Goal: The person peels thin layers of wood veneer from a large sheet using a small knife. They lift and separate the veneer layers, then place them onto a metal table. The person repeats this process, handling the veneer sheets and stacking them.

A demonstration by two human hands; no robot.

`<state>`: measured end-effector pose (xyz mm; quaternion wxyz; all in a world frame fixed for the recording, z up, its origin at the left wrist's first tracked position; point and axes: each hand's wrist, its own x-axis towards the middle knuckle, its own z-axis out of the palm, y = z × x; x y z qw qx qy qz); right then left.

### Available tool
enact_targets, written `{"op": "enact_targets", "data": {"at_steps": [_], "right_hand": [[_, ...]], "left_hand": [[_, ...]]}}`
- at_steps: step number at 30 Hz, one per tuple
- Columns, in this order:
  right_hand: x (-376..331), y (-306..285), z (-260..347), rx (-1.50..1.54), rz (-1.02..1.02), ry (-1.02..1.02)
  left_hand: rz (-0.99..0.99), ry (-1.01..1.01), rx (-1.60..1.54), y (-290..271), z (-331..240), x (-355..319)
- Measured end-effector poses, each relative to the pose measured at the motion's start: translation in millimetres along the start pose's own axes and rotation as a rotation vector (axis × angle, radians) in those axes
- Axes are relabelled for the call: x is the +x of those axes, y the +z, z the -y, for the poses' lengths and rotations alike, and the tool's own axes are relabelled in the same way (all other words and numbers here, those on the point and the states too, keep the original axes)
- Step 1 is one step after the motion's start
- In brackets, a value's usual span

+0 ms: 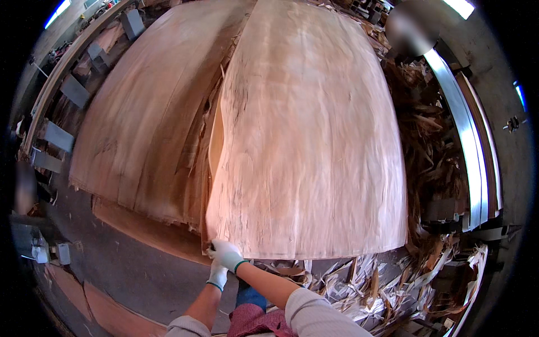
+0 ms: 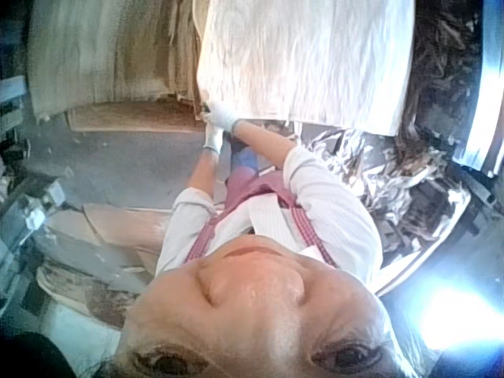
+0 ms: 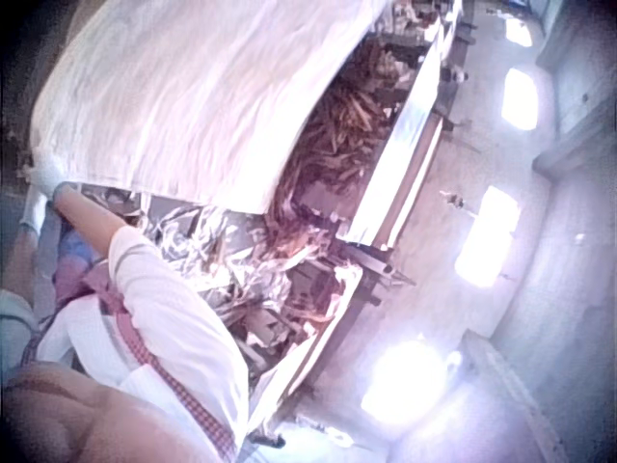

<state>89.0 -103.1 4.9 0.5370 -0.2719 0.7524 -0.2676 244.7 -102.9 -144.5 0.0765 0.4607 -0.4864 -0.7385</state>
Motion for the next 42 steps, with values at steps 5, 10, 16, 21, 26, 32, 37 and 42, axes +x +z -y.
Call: {"op": "enact_targets", "data": {"at_steps": [5, 10, 16, 21, 26, 32, 37, 42], "right_hand": [[-31, -4, -57, 0.084, -0.169, 0.022], [-127, -20, -136, 0.092, -0.333, 0.232], [-300, -9, -291, -0.32, -0.403, 0.171], [-420, 30, -431, 0.316, -0.736, 0.666], [-542, 56, -535, -0.204, -0.768, 0.405], [-655, 69, -583, 0.966, -0.909, 0.861], [-704, 76, -637, 1.024, -0.932, 1.009], [-711, 63, -707, 1.055, -0.897, 1.011]], "left_hand": [[-0.018, -0.112, 0.113, -10, -29, -26], [-0.036, -0.353, 0.596, -68, -11, -76], [0.088, -0.222, 1.149, -87, -33, -121], [0.129, -0.1, 1.333, -21, -39, -110], [0.213, 0.012, 1.223, 137, -11, -98], [0.665, -0.176, 0.845, 398, 47, -198], [1.072, 0.0, 1.116, 566, 67, -265], [0.922, -0.212, 1.289, 677, 104, -227]]}}
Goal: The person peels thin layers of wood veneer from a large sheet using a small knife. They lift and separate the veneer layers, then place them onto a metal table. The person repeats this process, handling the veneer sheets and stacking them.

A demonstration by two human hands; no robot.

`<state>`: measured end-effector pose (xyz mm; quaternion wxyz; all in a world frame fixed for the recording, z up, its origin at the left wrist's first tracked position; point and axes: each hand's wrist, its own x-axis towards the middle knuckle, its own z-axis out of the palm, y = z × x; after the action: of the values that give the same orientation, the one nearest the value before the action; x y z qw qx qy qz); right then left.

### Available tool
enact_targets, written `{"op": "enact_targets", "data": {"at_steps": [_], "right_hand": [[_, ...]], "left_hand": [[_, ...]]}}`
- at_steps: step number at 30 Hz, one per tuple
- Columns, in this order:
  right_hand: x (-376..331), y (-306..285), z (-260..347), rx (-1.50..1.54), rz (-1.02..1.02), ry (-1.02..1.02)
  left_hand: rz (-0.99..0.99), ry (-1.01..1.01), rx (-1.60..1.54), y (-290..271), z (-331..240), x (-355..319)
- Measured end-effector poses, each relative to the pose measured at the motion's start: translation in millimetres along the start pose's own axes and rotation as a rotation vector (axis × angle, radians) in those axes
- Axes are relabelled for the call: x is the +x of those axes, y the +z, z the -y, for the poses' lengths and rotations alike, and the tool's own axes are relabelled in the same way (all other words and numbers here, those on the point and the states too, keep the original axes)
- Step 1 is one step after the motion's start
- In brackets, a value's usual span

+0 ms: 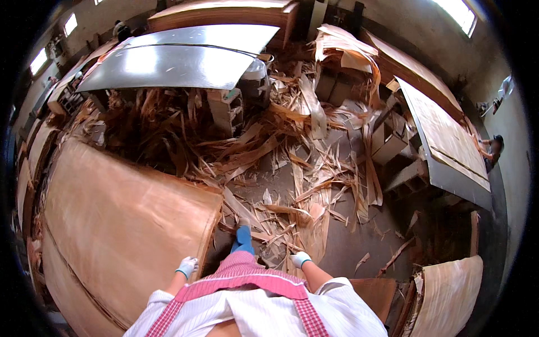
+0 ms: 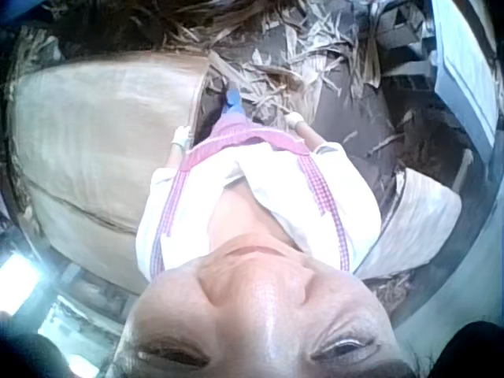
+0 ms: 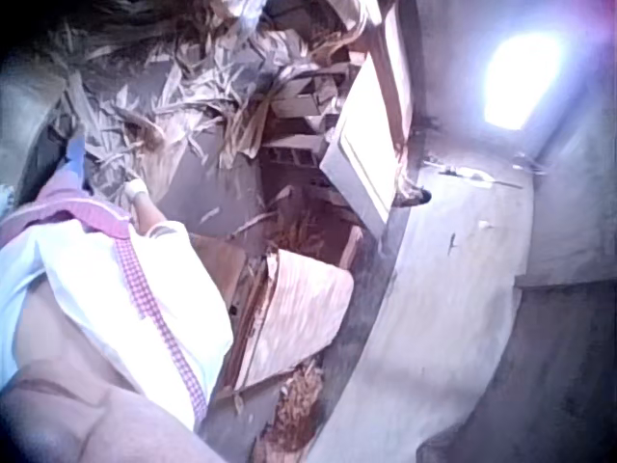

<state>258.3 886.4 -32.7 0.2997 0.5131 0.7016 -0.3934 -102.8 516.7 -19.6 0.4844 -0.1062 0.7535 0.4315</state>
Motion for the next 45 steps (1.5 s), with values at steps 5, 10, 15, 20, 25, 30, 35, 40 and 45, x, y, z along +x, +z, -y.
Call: {"op": "enact_targets", "data": {"at_steps": [5, 10, 15, 20, 25, 30, 35, 40, 45], "right_hand": [[38, -82, -5, -0.338, -0.283, -0.561], [56, -149, 42, -0.199, -0.233, -0.386], [215, -135, -151, -0.448, -0.303, -0.312], [336, -233, -109, -0.334, -0.251, -0.08], [359, -459, 96, -0.484, -0.282, -0.523], [373, -688, 189, 0.669, -0.404, -0.436], [344, -847, 381, 1.047, -0.195, -0.491], [391, -910, 446, 0.892, -0.197, -0.514], [435, -963, 458, 0.978, -0.081, -0.43]], "left_hand": [[0.282, 0.478, 1.535, -15, -53, 129], [0.124, 0.735, 1.866, -20, -209, 191], [-0.029, 0.439, 0.691, 181, -450, 224], [0.137, 0.552, 0.41, 284, -536, 283], [0.246, 0.689, 1.184, 272, -508, 304], [0.234, 0.033, 0.218, 386, -598, 305], [0.197, 0.42, 0.135, 422, -769, 280], [-0.232, 1.032, 0.135, 447, -956, 319], [-0.781, 0.744, 0.205, 448, -1102, 408]]}}
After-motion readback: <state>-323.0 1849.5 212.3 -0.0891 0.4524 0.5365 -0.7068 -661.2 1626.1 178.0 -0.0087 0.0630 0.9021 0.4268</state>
